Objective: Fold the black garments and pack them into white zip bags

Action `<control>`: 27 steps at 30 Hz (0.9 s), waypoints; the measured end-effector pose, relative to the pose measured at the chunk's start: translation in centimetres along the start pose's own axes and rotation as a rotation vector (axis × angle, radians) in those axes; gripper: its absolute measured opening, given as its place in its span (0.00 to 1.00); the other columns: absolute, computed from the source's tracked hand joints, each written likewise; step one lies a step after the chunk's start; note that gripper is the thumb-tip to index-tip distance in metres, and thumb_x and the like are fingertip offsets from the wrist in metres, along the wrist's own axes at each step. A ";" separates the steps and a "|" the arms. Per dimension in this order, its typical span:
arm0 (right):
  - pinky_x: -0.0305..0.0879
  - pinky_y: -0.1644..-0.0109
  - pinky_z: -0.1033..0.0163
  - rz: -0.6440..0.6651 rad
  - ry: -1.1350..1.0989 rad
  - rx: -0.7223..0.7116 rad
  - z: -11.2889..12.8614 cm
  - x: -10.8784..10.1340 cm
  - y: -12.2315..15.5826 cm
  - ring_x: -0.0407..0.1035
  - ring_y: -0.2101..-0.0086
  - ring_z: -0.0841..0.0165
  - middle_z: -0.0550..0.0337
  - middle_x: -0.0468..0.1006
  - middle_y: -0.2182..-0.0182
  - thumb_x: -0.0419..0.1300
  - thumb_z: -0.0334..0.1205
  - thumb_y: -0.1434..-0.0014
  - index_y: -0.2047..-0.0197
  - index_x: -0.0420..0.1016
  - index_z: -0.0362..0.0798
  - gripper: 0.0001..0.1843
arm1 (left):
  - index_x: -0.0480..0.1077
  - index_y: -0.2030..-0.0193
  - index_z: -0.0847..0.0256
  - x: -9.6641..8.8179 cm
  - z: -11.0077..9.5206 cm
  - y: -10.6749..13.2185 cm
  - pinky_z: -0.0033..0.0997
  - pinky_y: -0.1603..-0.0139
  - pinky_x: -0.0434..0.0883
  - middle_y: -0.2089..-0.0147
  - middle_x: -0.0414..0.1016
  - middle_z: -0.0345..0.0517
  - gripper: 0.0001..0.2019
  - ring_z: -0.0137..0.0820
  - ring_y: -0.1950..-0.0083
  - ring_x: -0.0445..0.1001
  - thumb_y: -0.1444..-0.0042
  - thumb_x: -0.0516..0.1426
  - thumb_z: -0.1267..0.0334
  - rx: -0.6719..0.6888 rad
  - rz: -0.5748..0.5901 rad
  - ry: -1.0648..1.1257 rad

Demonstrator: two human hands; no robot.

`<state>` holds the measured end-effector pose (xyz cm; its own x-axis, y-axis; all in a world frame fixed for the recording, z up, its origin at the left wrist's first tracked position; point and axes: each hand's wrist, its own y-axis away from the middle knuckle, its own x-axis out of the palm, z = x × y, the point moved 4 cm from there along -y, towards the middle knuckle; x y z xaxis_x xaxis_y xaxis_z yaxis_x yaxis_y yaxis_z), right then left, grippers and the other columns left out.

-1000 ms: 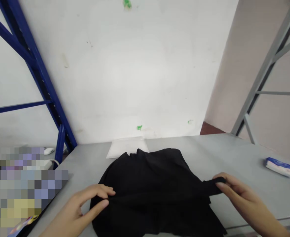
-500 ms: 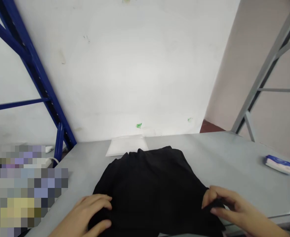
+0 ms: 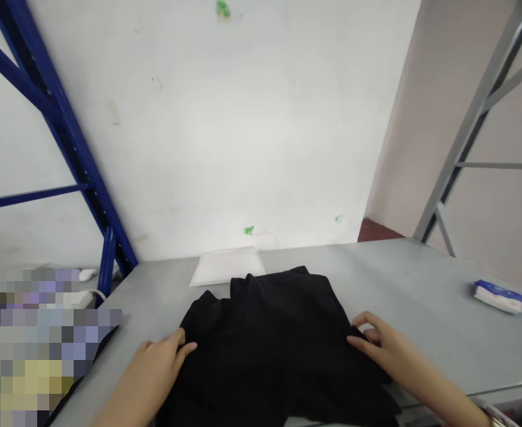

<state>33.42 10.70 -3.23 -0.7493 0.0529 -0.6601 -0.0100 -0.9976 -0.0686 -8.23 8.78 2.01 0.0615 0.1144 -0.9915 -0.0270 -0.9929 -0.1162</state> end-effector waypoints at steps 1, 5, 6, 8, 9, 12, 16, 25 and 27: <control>0.54 0.76 0.64 0.009 0.055 -0.012 0.0 -0.3 -0.4 0.58 0.82 0.69 0.72 0.60 0.86 0.58 0.51 0.46 0.63 0.67 0.52 0.12 | 0.70 0.64 0.58 -0.3 -0.4 -0.2 0.40 0.61 0.66 0.70 0.78 0.47 0.13 0.43 0.66 0.76 0.41 0.46 0.58 0.020 -0.023 -0.035; 0.66 0.64 0.60 -0.018 0.131 -0.125 2.1 -2.6 -3.3 0.71 0.67 0.62 0.59 0.76 0.69 0.54 0.54 0.43 0.54 0.69 0.52 0.19 | 0.69 0.58 0.58 -3.2 -4.1 -2.5 0.42 0.54 0.65 0.56 0.75 0.50 0.12 0.43 0.55 0.73 0.40 0.46 0.59 0.189 -0.210 0.017; 0.67 0.58 0.59 -0.022 0.113 -0.178 3.0 -2.9 -4.3 0.71 0.59 0.61 0.56 0.76 0.59 0.52 0.53 0.41 0.50 0.68 0.52 0.20 | 0.68 0.57 0.58 -3.5 -5.5 -3.6 0.41 0.52 0.65 0.55 0.74 0.49 0.13 0.41 0.53 0.72 0.38 0.45 0.59 0.254 -0.199 0.074; 0.64 0.48 0.57 0.003 0.100 -0.273 4.6 -2.7 -6.4 0.64 0.47 0.59 0.53 0.68 0.45 0.53 0.49 0.41 0.42 0.63 0.53 0.24 | 0.67 0.52 0.59 -3.4 -8.5 -6.1 0.40 0.49 0.65 0.51 0.72 0.50 0.14 0.40 0.50 0.70 0.38 0.46 0.61 0.403 -0.131 0.148; 0.62 0.45 0.55 0.022 0.114 -0.294 5.2 -2.3 -7.4 0.62 0.45 0.59 0.53 0.67 0.43 0.54 0.46 0.42 0.41 0.62 0.53 0.26 | 0.67 0.51 0.59 -3.1 -9.7 -7.5 0.39 0.49 0.65 0.49 0.72 0.49 0.13 0.39 0.48 0.69 0.39 0.47 0.63 0.443 -0.107 0.155; 0.65 0.50 0.53 0.058 0.153 -0.297 5.8 -1.0 -9.7 0.69 0.54 0.58 0.53 0.75 0.55 0.57 0.37 0.47 0.46 0.68 0.49 0.23 | 0.70 0.56 0.62 -1.7 -11.6 -10.9 0.41 0.52 0.66 0.54 0.75 0.53 0.11 0.44 0.50 0.71 0.45 0.53 0.67 0.451 -0.088 0.145; 0.64 0.50 0.52 -0.023 0.146 -0.353 6.2 -1.5 -9.4 0.68 0.58 0.59 0.54 0.74 0.64 0.55 0.35 0.46 0.66 0.72 0.48 0.06 | 0.70 0.66 0.60 -2.0 -11.3 -11.5 0.42 0.53 0.66 0.63 0.76 0.49 0.08 0.41 0.56 0.73 0.47 0.50 0.72 0.441 -0.144 0.153; 0.63 0.48 0.57 0.270 0.059 -0.425 6.9 -3.3 1.3 0.67 0.55 0.62 0.58 0.74 0.62 0.57 0.43 0.41 0.69 0.76 0.53 0.09 | 0.72 0.62 0.50 -2.0 -6.9 -1.2 0.45 0.42 0.62 0.46 0.71 0.40 0.11 0.41 0.41 0.64 0.43 0.49 0.67 0.522 -0.133 0.231; 0.64 0.50 0.57 0.284 0.083 -0.345 6.0 -2.6 1.9 0.69 0.58 0.62 0.58 0.75 0.63 0.56 0.47 0.41 0.70 0.76 0.53 0.12 | 0.70 0.53 0.50 -0.7 -4.6 0.0 0.48 0.42 0.62 0.45 0.71 0.44 0.13 0.42 0.42 0.66 0.40 0.48 0.60 0.336 -0.201 0.240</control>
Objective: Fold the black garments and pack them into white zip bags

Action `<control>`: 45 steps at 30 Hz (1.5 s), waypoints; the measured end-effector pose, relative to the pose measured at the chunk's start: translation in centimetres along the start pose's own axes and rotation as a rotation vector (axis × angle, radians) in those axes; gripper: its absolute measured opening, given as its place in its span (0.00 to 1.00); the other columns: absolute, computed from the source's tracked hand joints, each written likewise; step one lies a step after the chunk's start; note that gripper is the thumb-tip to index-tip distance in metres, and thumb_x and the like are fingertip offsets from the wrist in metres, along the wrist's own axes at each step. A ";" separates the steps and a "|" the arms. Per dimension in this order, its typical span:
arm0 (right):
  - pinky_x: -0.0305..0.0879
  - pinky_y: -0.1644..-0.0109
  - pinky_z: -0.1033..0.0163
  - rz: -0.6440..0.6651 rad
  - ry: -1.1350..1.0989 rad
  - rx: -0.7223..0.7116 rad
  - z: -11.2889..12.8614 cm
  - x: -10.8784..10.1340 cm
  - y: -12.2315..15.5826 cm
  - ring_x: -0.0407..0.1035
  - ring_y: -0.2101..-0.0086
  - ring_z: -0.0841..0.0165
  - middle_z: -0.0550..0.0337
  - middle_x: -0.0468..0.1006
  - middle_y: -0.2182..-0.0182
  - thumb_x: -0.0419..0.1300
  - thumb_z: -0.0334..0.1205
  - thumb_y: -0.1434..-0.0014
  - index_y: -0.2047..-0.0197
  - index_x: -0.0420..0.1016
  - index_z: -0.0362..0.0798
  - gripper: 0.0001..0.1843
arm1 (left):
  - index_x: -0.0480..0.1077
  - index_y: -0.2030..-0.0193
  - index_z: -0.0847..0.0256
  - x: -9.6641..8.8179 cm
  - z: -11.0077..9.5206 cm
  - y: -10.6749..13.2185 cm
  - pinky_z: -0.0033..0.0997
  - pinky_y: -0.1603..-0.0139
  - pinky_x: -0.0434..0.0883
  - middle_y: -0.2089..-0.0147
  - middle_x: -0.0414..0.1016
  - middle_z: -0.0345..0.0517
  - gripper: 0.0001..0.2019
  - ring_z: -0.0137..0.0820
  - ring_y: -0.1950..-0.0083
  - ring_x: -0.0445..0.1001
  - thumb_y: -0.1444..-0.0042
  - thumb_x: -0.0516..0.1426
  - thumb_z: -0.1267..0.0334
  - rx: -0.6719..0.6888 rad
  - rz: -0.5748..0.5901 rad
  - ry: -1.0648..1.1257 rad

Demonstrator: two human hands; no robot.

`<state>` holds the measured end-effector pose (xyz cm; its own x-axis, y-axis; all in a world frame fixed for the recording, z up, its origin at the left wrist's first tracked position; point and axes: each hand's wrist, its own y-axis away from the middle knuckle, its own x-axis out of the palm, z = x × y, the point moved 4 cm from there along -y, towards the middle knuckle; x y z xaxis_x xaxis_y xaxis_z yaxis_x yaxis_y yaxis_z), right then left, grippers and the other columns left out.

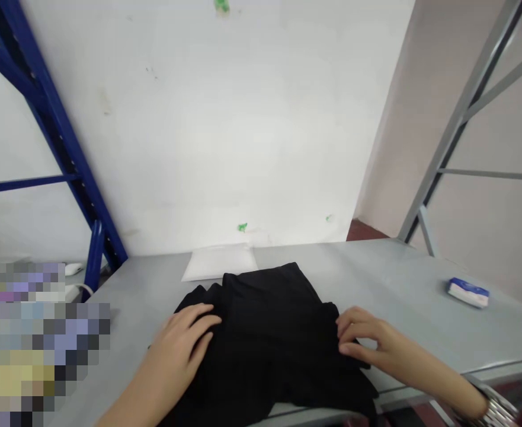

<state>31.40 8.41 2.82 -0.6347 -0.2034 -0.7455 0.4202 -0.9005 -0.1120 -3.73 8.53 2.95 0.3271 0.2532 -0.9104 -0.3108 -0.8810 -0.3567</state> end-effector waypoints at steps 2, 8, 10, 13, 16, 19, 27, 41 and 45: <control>0.64 0.50 0.55 -0.124 0.038 0.069 -1.4 0.4 -0.2 0.69 0.58 0.61 0.56 0.75 0.61 0.55 0.51 0.41 0.66 0.76 0.52 0.14 | 0.67 0.48 0.57 0.1 2.2 1.8 0.49 0.44 0.64 0.47 0.72 0.52 0.18 0.45 0.46 0.69 0.40 0.48 0.53 -0.234 -0.141 -0.035; 0.61 0.44 0.49 -0.266 0.115 0.214 -4.3 1.5 -2.4 0.65 0.48 0.53 0.49 0.73 0.49 0.64 0.51 0.54 0.42 0.64 0.48 0.36 | 0.68 0.57 0.60 0.7 4.1 4.1 0.43 0.51 0.68 0.56 0.75 0.52 0.23 0.45 0.53 0.73 0.44 0.49 0.42 -0.581 -0.158 0.028; 0.64 0.48 0.50 -0.251 0.131 0.247 -4.4 1.8 -2.8 0.69 0.53 0.53 0.49 0.76 0.55 0.64 0.50 0.54 0.50 0.71 0.46 0.29 | 0.67 0.60 0.60 0.6 3.7 4.2 0.43 0.54 0.69 0.58 0.74 0.52 0.22 0.46 0.54 0.73 0.45 0.49 0.42 -0.605 -0.164 -0.029; 0.67 0.55 0.51 -0.279 0.182 0.271 -4.2 2.1 -2.8 0.70 0.61 0.54 0.51 0.76 0.64 0.63 0.51 0.55 0.64 0.73 0.46 0.19 | 0.63 0.66 0.58 0.5 3.3 4.1 0.40 0.60 0.69 0.64 0.73 0.49 0.17 0.43 0.61 0.73 0.44 0.49 0.44 -0.616 -0.152 -0.072; 0.66 0.58 0.51 -0.388 0.210 0.288 -4.0 2.1 -2.2 0.69 0.63 0.54 0.51 0.74 0.68 0.62 0.52 0.56 0.70 0.71 0.48 0.16 | 0.61 0.69 0.56 0.2 3.2 3.9 0.38 0.61 0.68 0.67 0.70 0.45 0.11 0.40 0.63 0.72 0.43 0.50 0.51 -0.552 -0.156 -0.091; 0.66 0.59 0.52 -0.479 0.129 0.260 -3.0 1.9 -1.5 0.69 0.62 0.54 0.52 0.74 0.66 0.59 0.52 0.54 0.70 0.70 0.50 0.14 | 0.60 0.70 0.55 -0.9 2.7 3.2 0.42 0.57 0.67 0.66 0.69 0.46 0.08 0.42 0.61 0.70 0.44 0.50 0.55 -0.494 -0.232 -0.140; 0.68 0.63 0.57 -0.432 -0.206 0.336 -0.9 2.8 -1.7 0.74 0.65 0.58 0.58 0.79 0.69 0.54 0.52 0.45 0.66 0.66 0.52 0.13 | 0.60 0.55 0.57 -0.1 -5.1 -0.3 0.45 0.46 0.68 0.45 0.70 0.55 0.08 0.42 0.40 0.67 0.40 0.45 0.64 -0.278 -0.274 0.296; 0.72 0.56 0.55 -0.371 -0.864 0.165 7.1 2.3 -3.3 0.74 0.58 0.59 0.54 0.79 0.57 0.61 0.49 0.45 0.40 0.62 0.53 0.30 | 0.38 0.31 0.69 3.7 -10.4 -0.2 0.50 0.37 0.58 0.33 0.55 0.64 0.50 0.51 0.32 0.53 0.53 0.61 0.50 -0.400 0.065 0.676; 0.61 0.41 0.54 -0.205 -0.995 -0.012 9.7 6.0 -4.7 0.63 0.44 0.61 0.54 0.68 0.42 0.62 0.47 0.46 0.38 0.59 0.55 0.33 | 0.72 0.54 0.64 3.2 -7.2 0.3 0.41 0.52 0.71 0.62 0.80 0.52 0.22 0.45 0.53 0.76 0.52 0.62 0.53 -0.662 -0.179 1.150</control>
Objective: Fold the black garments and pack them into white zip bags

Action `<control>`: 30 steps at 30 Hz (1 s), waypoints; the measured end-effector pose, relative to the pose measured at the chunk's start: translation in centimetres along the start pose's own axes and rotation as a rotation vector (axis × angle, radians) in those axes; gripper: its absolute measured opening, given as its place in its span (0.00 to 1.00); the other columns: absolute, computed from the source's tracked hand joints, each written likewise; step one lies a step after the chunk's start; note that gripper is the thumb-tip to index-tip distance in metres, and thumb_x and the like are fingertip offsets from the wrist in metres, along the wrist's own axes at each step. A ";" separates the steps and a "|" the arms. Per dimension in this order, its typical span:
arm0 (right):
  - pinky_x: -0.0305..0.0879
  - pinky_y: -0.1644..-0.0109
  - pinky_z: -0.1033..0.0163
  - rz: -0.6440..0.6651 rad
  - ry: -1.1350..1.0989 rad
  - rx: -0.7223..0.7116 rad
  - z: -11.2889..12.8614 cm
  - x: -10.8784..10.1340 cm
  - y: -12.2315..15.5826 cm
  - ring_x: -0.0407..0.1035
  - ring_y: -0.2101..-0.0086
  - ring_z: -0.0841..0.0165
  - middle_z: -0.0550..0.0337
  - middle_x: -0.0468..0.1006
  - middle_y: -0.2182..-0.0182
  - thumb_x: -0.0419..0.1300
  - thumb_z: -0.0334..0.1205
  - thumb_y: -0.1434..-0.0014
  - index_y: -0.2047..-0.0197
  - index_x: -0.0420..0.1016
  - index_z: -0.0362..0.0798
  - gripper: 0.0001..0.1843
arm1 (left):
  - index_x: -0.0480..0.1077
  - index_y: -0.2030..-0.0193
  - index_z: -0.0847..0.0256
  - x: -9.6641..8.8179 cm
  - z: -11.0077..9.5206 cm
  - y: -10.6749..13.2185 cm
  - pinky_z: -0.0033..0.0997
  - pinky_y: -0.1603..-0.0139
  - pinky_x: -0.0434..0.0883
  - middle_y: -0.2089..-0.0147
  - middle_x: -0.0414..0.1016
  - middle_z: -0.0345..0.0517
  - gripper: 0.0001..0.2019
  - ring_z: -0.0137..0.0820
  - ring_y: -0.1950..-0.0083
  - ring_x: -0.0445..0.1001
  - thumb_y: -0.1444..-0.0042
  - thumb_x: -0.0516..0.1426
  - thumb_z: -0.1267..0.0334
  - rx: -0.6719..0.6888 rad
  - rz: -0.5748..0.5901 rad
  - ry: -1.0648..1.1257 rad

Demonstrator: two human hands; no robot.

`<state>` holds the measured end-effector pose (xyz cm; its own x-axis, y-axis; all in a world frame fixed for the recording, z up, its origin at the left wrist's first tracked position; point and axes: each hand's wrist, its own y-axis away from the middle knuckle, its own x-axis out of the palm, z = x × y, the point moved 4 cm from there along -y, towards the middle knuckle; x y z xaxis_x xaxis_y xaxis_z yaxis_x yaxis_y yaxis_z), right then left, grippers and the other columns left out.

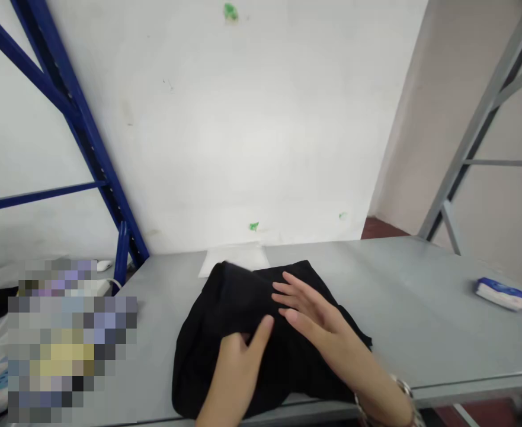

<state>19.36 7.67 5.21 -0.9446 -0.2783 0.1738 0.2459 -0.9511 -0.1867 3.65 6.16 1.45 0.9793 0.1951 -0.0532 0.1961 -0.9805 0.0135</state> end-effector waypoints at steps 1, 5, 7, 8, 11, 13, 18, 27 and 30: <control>0.60 0.40 0.54 -0.045 0.018 0.045 -1.2 0.2 -0.1 0.63 0.43 0.62 0.52 0.67 0.42 0.63 0.47 0.46 0.38 0.60 0.53 0.34 | 0.74 0.65 0.63 -0.9 0.3 -0.4 0.40 0.55 0.72 0.70 0.79 0.48 0.14 0.43 0.58 0.78 0.53 0.63 0.54 -0.052 -0.066 0.115; 0.60 0.40 0.55 -0.121 0.036 0.228 -5.5 0.0 -0.4 0.67 0.46 0.60 0.46 0.67 0.42 0.64 0.47 0.48 0.37 0.59 0.45 0.38 | 0.68 0.85 0.61 -3.0 0.5 -1.7 0.37 0.60 0.73 0.81 0.73 0.42 0.12 0.38 0.69 0.77 0.60 0.65 0.62 -0.163 -0.065 0.559; 0.62 0.42 0.55 -0.086 -0.008 0.290 -6.2 0.5 -0.4 0.68 0.47 0.59 0.43 0.67 0.42 0.64 0.49 0.48 0.37 0.57 0.41 0.40 | 0.69 0.87 0.63 -3.2 0.3 -1.8 0.36 0.62 0.74 0.81 0.73 0.42 0.10 0.37 0.71 0.76 0.64 0.66 0.66 -0.159 -0.019 0.645; 0.64 0.43 0.55 -0.068 -0.041 0.315 -6.1 0.9 -0.4 0.68 0.47 0.59 0.43 0.67 0.42 0.64 0.50 0.47 0.37 0.57 0.41 0.40 | 0.71 0.86 0.64 -3.2 0.2 -1.7 0.35 0.62 0.74 0.81 0.73 0.42 0.09 0.36 0.71 0.76 0.65 0.66 0.67 -0.147 -0.026 0.661; 0.67 0.46 0.55 0.007 -0.123 0.344 -5.0 2.6 -0.4 0.68 0.48 0.58 0.48 0.71 0.45 0.63 0.50 0.47 0.39 0.63 0.45 0.35 | 0.76 0.78 0.65 -2.6 -0.1 -0.6 0.35 0.59 0.75 0.76 0.78 0.44 0.03 0.38 0.66 0.78 0.64 0.66 0.69 -0.131 -0.052 0.711; 0.66 0.46 0.54 0.043 -0.153 0.287 -4.2 3.6 -0.5 0.69 0.49 0.59 0.53 0.75 0.48 0.64 0.47 0.47 0.44 0.68 0.48 0.28 | 0.78 0.70 0.64 -2.0 -0.1 0.3 0.37 0.57 0.75 0.68 0.81 0.47 0.09 0.42 0.60 0.78 0.63 0.66 0.69 -0.155 -0.071 0.738; 0.64 0.44 0.54 -0.044 -0.303 0.151 -3.8 3.8 -0.3 0.70 0.50 0.59 0.55 0.77 0.51 0.66 0.39 0.48 0.48 0.72 0.48 0.23 | 0.72 0.49 0.60 -1.8 0.0 1.4 0.43 0.53 0.75 0.55 0.79 0.52 0.22 0.46 0.51 0.76 0.52 0.62 0.58 -0.188 -0.135 0.715; 0.66 0.46 0.53 -0.131 -0.311 0.129 -4.0 3.4 0.3 0.71 0.53 0.58 0.54 0.79 0.54 0.66 0.39 0.48 0.50 0.73 0.48 0.21 | 0.52 0.34 0.54 -4.5 -1.4 1.7 0.47 0.32 0.50 0.30 0.48 0.50 0.32 0.42 0.31 0.51 0.45 0.57 0.58 0.424 -0.547 -0.276; 0.63 0.44 0.55 -0.090 -0.302 0.086 -3.7 3.7 0.7 0.70 0.51 0.60 0.56 0.78 0.53 0.65 0.39 0.47 0.50 0.73 0.50 0.20 | 0.57 0.36 0.53 -2.0 -1.1 2.8 0.46 0.31 0.49 0.32 0.55 0.46 0.28 0.41 0.31 0.51 0.43 0.54 0.55 0.308 -0.203 -0.327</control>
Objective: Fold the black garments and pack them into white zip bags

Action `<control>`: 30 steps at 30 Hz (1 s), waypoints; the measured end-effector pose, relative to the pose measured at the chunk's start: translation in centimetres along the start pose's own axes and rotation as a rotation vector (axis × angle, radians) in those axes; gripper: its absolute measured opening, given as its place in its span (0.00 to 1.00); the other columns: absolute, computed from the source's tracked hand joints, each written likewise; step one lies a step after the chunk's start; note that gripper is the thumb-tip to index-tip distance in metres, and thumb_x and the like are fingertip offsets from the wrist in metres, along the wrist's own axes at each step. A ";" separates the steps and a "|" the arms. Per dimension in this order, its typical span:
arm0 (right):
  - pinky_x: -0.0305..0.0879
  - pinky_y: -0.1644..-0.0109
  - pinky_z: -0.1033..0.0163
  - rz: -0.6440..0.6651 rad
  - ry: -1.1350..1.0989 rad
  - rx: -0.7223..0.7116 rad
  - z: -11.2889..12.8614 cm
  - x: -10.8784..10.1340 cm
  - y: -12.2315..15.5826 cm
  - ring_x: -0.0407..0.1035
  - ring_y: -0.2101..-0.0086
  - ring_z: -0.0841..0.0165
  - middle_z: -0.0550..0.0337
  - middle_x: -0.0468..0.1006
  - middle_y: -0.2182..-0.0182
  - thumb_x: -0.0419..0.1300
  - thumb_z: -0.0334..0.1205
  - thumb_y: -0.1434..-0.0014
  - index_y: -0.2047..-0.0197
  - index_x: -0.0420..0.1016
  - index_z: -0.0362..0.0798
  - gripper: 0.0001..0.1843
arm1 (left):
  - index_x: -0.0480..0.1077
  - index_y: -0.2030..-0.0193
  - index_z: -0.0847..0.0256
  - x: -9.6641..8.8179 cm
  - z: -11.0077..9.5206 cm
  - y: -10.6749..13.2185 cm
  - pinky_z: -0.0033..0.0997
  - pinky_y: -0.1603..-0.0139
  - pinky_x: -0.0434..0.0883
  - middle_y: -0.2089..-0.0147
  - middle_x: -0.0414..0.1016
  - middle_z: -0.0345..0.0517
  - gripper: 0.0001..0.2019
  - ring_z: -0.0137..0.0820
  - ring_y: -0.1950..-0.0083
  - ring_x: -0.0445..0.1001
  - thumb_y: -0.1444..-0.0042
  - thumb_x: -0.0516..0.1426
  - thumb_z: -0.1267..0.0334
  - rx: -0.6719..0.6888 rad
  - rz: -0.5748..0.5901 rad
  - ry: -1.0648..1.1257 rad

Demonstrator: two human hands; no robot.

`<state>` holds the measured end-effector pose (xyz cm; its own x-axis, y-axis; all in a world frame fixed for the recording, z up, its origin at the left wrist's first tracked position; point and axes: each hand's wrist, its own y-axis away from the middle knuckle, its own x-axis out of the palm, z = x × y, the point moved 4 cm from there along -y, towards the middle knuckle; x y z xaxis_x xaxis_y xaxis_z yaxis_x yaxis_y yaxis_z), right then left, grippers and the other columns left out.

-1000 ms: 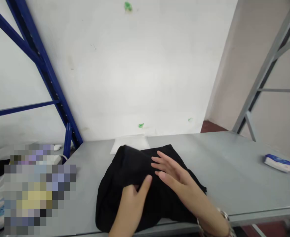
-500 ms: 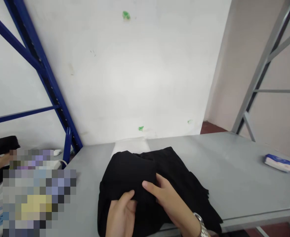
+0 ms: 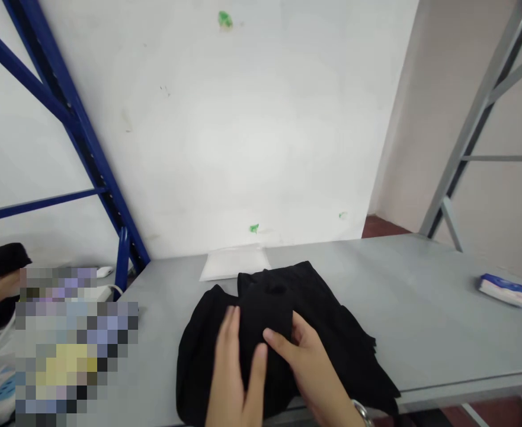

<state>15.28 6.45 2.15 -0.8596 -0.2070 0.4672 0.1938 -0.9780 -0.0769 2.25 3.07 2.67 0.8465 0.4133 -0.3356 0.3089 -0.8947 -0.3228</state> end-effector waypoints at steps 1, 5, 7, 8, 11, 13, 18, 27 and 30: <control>0.62 0.44 0.55 0.035 -0.012 -0.009 0.1 0.1 0.2 0.70 0.51 0.60 0.57 0.78 0.53 0.64 0.40 0.46 0.50 0.73 0.51 0.19 | 0.56 0.36 0.54 0.5 -0.1 0.4 0.45 0.32 0.52 0.32 0.56 0.47 0.30 0.41 0.31 0.52 0.44 0.55 0.53 -0.061 0.083 0.073; 0.64 0.46 0.54 0.212 -0.054 0.010 0.0 0.4 0.8 0.71 0.54 0.61 0.56 0.78 0.54 0.63 0.42 0.44 0.49 0.72 0.52 0.18 | 0.63 0.41 0.62 0.9 -0.4 0.5 0.43 0.40 0.65 0.42 0.70 0.55 0.33 0.46 0.41 0.68 0.53 0.62 0.51 -0.267 0.241 0.345; 0.65 0.47 0.54 0.222 -0.013 -0.007 0.0 0.3 0.9 0.71 0.54 0.60 0.55 0.78 0.55 0.64 0.42 0.45 0.48 0.71 0.51 0.21 | 0.70 0.49 0.64 0.6 -0.5 -0.1 0.40 0.47 0.71 0.50 0.77 0.54 0.27 0.46 0.49 0.74 0.56 0.65 0.53 -0.313 0.302 0.418; 0.65 0.47 0.54 0.171 0.022 -0.031 0.0 0.1 0.9 0.71 0.54 0.60 0.54 0.77 0.55 0.65 0.42 0.46 0.47 0.69 0.52 0.23 | 0.72 0.53 0.64 0.4 -0.6 -0.3 0.39 0.50 0.72 0.54 0.79 0.53 0.25 0.45 0.52 0.76 0.57 0.65 0.54 -0.322 0.307 0.432; 0.64 0.46 0.54 -0.129 0.165 -0.110 0.3 -1.3 0.9 0.69 0.51 0.58 0.53 0.74 0.50 0.70 0.41 0.55 0.41 0.62 0.53 0.39 | 0.75 0.57 0.63 -0.3 -0.8 -0.6 0.37 0.55 0.74 0.58 0.80 0.52 0.21 0.45 0.55 0.77 0.58 0.66 0.56 -0.309 0.282 0.444; 0.64 0.46 0.54 -0.170 0.190 -0.051 0.0 -2.0 0.8 0.68 0.50 0.56 0.52 0.74 0.50 0.73 0.40 0.61 0.42 0.65 0.51 0.42 | 0.75 0.55 0.62 -0.3 -1.2 -0.5 0.36 0.56 0.73 0.58 0.80 0.51 0.21 0.44 0.55 0.77 0.57 0.66 0.58 -0.271 0.357 0.419; 0.66 0.47 0.54 -0.028 -0.053 0.181 -1.5 -2.9 0.7 0.72 0.53 0.55 0.52 0.80 0.57 0.69 0.43 0.53 0.53 0.74 0.45 0.24 | 0.73 0.57 0.58 0.3 -2.5 -3.8 0.32 0.57 0.71 0.58 0.78 0.48 0.14 0.38 0.57 0.76 0.42 0.54 0.53 0.077 0.583 -0.129; 0.74 0.66 0.53 -0.360 -0.124 0.190 -2.8 -5.2 0.3 0.74 0.58 0.52 0.53 0.78 0.54 0.61 0.55 0.47 0.46 0.68 0.50 0.29 | 0.67 0.49 0.62 4.3 3.4 -17.6 0.45 0.51 0.71 0.47 0.70 0.49 0.15 0.36 0.50 0.71 0.40 0.56 0.59 0.393 0.537 -0.930; 0.74 0.62 0.53 -0.373 -0.145 0.200 -3.1 -5.5 0.2 0.73 0.54 0.51 0.53 0.78 0.54 0.62 0.54 0.48 0.48 0.70 0.52 0.27 | 0.66 0.47 0.61 4.7 4.3 -18.8 0.43 0.53 0.72 0.48 0.70 0.49 0.16 0.35 0.52 0.72 0.40 0.55 0.58 0.391 0.495 -0.946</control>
<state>18.58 7.27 -3.19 -0.8157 0.1782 0.5504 -0.0171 -0.9584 0.2850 -1.47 22.58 3.37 0.1198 0.1394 -0.9830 -0.2655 -0.9495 -0.1671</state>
